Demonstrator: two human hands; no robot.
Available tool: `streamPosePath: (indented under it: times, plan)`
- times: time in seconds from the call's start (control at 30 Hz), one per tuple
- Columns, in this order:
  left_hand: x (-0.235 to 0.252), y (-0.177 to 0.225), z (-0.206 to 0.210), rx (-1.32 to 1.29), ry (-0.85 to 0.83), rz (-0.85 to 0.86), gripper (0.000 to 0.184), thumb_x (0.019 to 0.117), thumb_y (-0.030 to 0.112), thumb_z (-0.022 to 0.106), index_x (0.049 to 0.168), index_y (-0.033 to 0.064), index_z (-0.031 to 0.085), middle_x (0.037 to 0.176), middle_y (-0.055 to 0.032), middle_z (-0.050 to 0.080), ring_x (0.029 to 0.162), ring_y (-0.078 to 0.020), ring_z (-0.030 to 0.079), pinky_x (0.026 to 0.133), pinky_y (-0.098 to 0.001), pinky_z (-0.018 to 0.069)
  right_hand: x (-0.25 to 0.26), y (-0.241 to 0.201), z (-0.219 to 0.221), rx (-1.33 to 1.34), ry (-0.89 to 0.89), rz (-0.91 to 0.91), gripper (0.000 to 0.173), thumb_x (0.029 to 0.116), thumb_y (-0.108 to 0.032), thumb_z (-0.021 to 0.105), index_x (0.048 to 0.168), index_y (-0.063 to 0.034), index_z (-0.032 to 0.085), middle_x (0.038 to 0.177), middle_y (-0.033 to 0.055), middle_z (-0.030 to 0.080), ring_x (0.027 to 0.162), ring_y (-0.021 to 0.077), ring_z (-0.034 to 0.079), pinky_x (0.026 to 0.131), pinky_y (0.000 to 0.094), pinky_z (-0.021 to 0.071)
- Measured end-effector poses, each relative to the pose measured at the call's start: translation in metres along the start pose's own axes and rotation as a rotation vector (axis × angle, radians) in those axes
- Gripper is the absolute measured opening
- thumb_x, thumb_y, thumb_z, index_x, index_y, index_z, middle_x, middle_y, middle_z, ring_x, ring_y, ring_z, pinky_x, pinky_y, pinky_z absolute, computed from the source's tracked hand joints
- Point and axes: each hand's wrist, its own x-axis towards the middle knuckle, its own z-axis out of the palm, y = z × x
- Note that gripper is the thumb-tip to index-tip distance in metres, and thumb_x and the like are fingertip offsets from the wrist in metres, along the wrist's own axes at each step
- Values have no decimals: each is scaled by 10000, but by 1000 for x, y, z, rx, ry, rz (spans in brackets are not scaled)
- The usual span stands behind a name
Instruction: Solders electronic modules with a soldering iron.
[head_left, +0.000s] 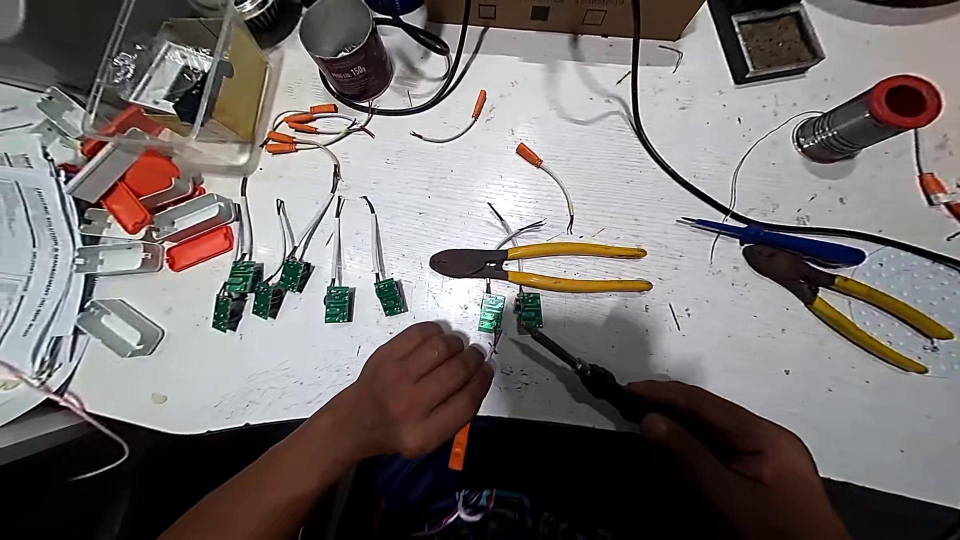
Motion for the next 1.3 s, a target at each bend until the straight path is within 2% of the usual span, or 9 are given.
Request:
streamPosePath:
  times: [0.17,0.27,0.43,0.57,0.7,0.83,0.97,1.1,1.3]
  plan:
    - [2,-7,-8,39,-106,0,137,1033,109,561,1125,75,657,1087,-115,735,934,-268,676,834,-398,532,6,3,2,2,3,-36,227,989,-163,616,1147,-44,727,953,5,747,739,34,678,631,189,580]
    - [-4,-13,-19,23,-129,-110,153,1029,180,599,1146,101,659,1130,-109,739,975,-270,685,855,-409,536,7,4,3,23,6,-25,226,985,-158,619,1144,-40,727,950,8,746,738,40,679,624,194,579]
    - [4,11,-19,-155,-41,-522,246,1037,282,571,1017,93,728,953,-51,745,942,-175,681,878,-376,529,9,4,3,13,20,-5,227,988,-183,619,1135,-50,730,928,-8,742,711,22,666,612,185,572]
    - [16,37,8,-79,10,-634,196,975,297,677,948,109,725,875,-18,732,851,-153,669,804,-364,527,11,2,3,15,12,12,224,985,-163,618,1140,-42,725,932,-2,736,706,22,659,602,186,568]
    - [18,46,15,-48,72,-696,160,966,250,680,916,106,725,851,-6,728,824,-127,665,786,-334,525,11,0,1,9,-29,15,221,988,-134,612,1151,-27,715,931,3,728,725,22,656,620,186,567]
    - [6,26,-3,-36,-17,-522,156,1011,196,597,1038,111,724,968,-62,744,904,-193,685,817,-371,538,13,2,-2,17,-45,4,223,990,-138,614,1151,-21,715,943,14,734,724,32,665,617,196,575]
    - [6,9,-32,-20,-314,-228,227,1021,185,549,1202,138,678,1005,-112,696,869,-277,649,772,-426,518,14,4,-3,28,-54,8,223,991,-152,615,1148,-29,716,931,4,730,697,26,655,591,189,565]
    - [2,5,-50,-29,-541,-145,371,1005,164,500,1353,199,624,1086,-119,665,926,-298,642,794,-441,526,14,6,-3,47,-36,3,226,993,-157,614,1148,-29,717,918,7,729,685,28,651,580,194,565]
    - [-1,14,-36,-105,-410,-1,267,1054,188,506,1256,124,669,988,-90,689,912,-265,649,838,-405,527,13,7,0,45,2,-5,228,994,-170,617,1151,-40,719,917,3,727,679,28,649,572,194,565]
